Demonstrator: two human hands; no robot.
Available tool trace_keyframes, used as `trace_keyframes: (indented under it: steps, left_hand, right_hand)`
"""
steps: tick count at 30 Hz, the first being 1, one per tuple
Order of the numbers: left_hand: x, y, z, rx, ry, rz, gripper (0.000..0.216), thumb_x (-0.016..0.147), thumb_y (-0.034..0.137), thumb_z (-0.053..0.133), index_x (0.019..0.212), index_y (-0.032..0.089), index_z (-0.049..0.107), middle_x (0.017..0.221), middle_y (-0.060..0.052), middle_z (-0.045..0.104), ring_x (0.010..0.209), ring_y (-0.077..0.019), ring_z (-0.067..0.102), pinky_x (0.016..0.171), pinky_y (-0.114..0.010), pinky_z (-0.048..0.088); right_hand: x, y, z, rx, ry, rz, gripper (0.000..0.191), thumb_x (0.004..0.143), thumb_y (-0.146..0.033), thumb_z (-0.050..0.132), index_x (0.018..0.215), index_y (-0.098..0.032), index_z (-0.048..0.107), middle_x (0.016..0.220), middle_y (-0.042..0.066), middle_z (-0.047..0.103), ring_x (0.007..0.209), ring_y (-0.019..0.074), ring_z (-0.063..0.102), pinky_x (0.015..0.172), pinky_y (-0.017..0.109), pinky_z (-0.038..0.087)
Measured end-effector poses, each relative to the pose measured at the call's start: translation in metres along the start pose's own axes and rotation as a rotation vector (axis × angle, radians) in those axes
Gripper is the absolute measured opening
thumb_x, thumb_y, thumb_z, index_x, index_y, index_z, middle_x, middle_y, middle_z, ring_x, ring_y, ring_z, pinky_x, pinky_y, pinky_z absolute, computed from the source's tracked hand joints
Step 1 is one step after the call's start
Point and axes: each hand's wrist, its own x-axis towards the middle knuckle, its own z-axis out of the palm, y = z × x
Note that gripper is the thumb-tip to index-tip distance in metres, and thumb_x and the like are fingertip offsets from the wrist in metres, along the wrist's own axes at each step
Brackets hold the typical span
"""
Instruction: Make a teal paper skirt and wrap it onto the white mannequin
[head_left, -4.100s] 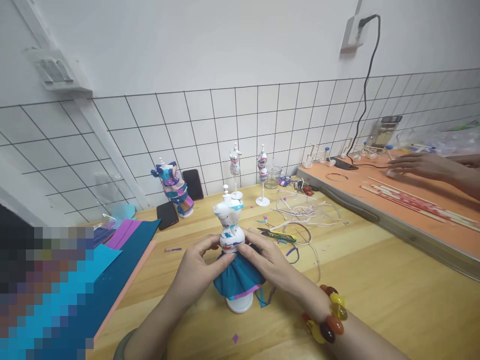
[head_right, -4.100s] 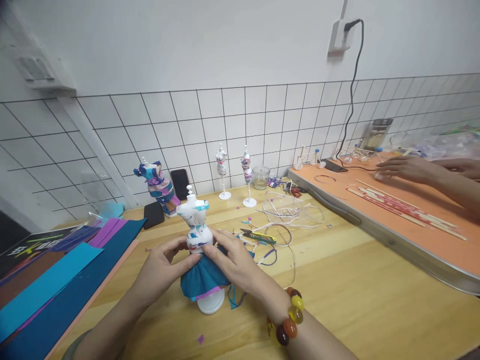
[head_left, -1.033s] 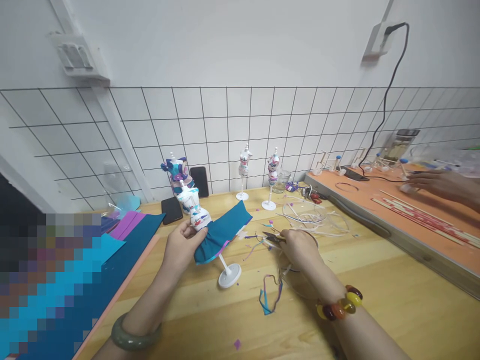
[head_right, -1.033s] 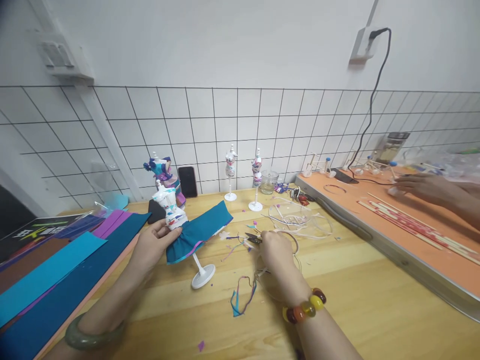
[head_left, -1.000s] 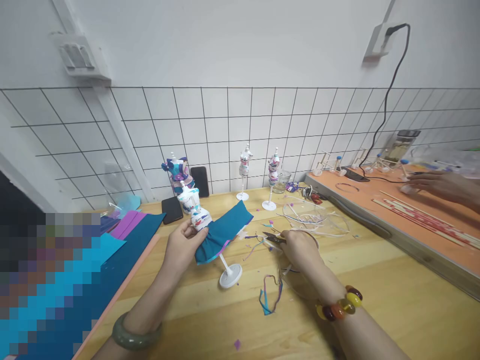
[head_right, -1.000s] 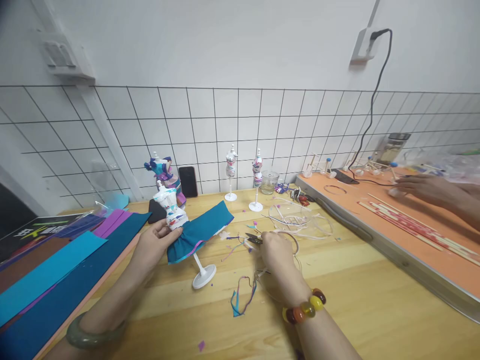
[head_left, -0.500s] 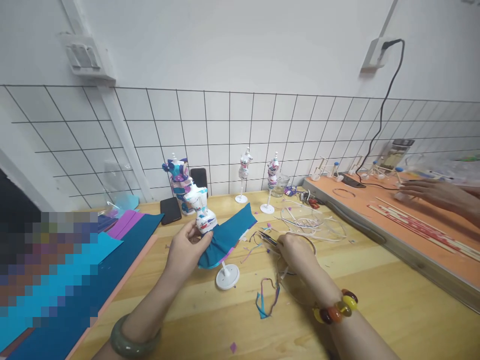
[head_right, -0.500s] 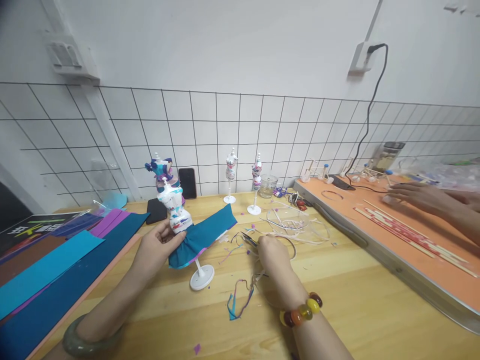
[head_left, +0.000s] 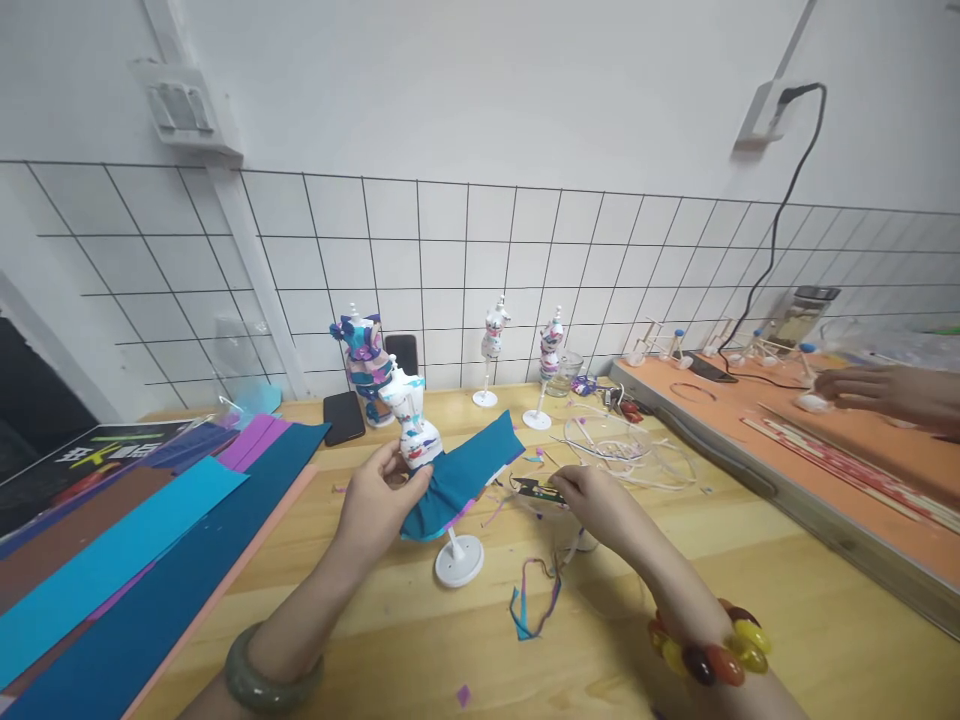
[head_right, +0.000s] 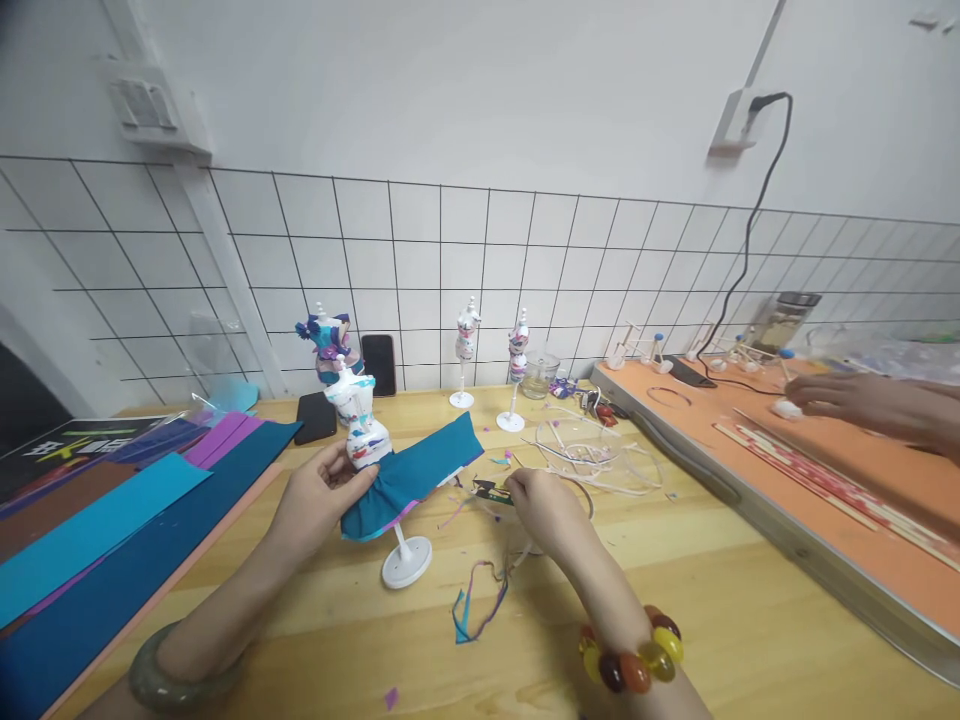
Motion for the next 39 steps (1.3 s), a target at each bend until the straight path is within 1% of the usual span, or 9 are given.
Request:
trace_keyframes:
  steps: [6,10,12,14,20,26,33,36,39]
  left_hand:
    - [0.001,0.002,-0.006,-0.001,0.056,0.04,0.044,0.064,0.031,0.069,0.105,0.017,0.061,0.104,-0.009,0.068,0.099,-0.026,0.061,0.082,-0.033,0.048]
    - [0.002,0.002,-0.007,0.013,0.065,0.075,0.043,0.066,0.031,0.067,0.106,0.017,0.059,0.107,-0.01,0.067,0.1,-0.0254,0.06,0.084,-0.033,0.047]
    - [0.003,0.003,-0.008,0.038,0.084,0.099,0.043,0.069,0.031,0.066,0.109,0.017,0.058,0.11,-0.01,0.066,0.101,-0.0245,0.06,0.084,-0.032,0.046]
    - [0.003,0.005,-0.01,0.083,0.128,0.124,0.043,0.069,0.031,0.065,0.109,0.018,0.058,0.109,-0.009,0.066,0.099,-0.0239,0.059,0.083,-0.031,0.046]
    - [0.0,0.011,-0.014,0.326,0.24,0.218,0.043,0.066,0.031,0.067,0.108,0.025,0.063,0.095,-0.002,0.069,0.088,-0.0224,0.06,0.077,-0.026,0.043]
    - [0.006,-0.004,-0.015,0.42,0.107,0.141,0.059,0.071,0.035,0.061,0.128,0.027,0.047,0.108,-0.004,0.066,0.099,-0.0244,0.059,0.081,-0.031,0.045]
    - [0.008,-0.01,-0.017,0.361,0.056,0.157,0.061,0.076,0.032,0.058,0.133,0.026,0.036,0.119,-0.006,0.06,0.107,-0.0221,0.055,0.09,-0.035,0.042]
    - [0.004,-0.005,-0.014,0.337,0.016,0.185,0.062,0.077,0.031,0.057,0.134,0.027,0.033,0.123,-0.006,0.056,0.105,-0.0211,0.055,0.09,-0.035,0.043]
    - [0.0,-0.001,-0.01,0.384,-0.003,0.201,0.059,0.077,0.031,0.057,0.132,0.025,0.036,0.118,-0.007,0.057,0.103,-0.0218,0.055,0.089,-0.035,0.043]
  right_hand:
    - [0.007,0.008,0.007,0.063,0.008,0.012,0.032,0.081,-0.025,0.042,0.053,-0.017,0.055,0.05,0.001,0.053,0.05,0.0149,0.047,0.047,0.024,0.028]
    - [0.009,0.007,0.01,0.122,0.027,-0.021,0.033,0.085,-0.031,0.036,0.067,-0.017,0.061,0.058,0.001,0.058,0.055,0.0152,0.051,0.05,0.023,0.032]
    - [0.01,0.007,0.013,0.119,0.045,0.001,0.033,0.084,-0.028,0.037,0.064,-0.016,0.061,0.057,0.002,0.058,0.054,0.0159,0.051,0.05,0.023,0.031]
    - [0.011,0.006,0.017,0.115,0.057,0.024,0.032,0.082,-0.024,0.039,0.06,-0.016,0.06,0.055,0.004,0.059,0.053,0.0167,0.051,0.05,0.024,0.03]
    - [0.012,0.002,0.023,0.179,0.051,-0.02,0.031,0.083,-0.028,0.038,0.072,-0.017,0.065,0.066,0.006,0.066,0.063,0.02,0.057,0.056,0.026,0.035]
    - [0.004,-0.013,0.023,0.284,0.01,-0.104,0.032,0.084,-0.032,0.041,0.069,-0.017,0.064,0.068,0.005,0.065,0.064,0.0191,0.056,0.058,0.026,0.036]
    - [-0.006,-0.027,0.019,0.468,-0.092,-0.221,0.034,0.085,-0.039,0.044,0.066,-0.017,0.061,0.062,0.0,0.06,0.06,0.0148,0.053,0.056,0.024,0.038]
    - [-0.007,-0.028,0.017,0.542,-0.115,-0.24,0.034,0.086,-0.039,0.044,0.071,-0.016,0.064,0.07,0.002,0.064,0.067,0.0164,0.057,0.061,0.026,0.042]
    - [-0.008,-0.029,0.016,0.607,-0.122,-0.239,0.03,0.084,-0.037,0.048,0.079,-0.015,0.067,0.082,0.005,0.068,0.078,0.0196,0.061,0.068,0.028,0.044]
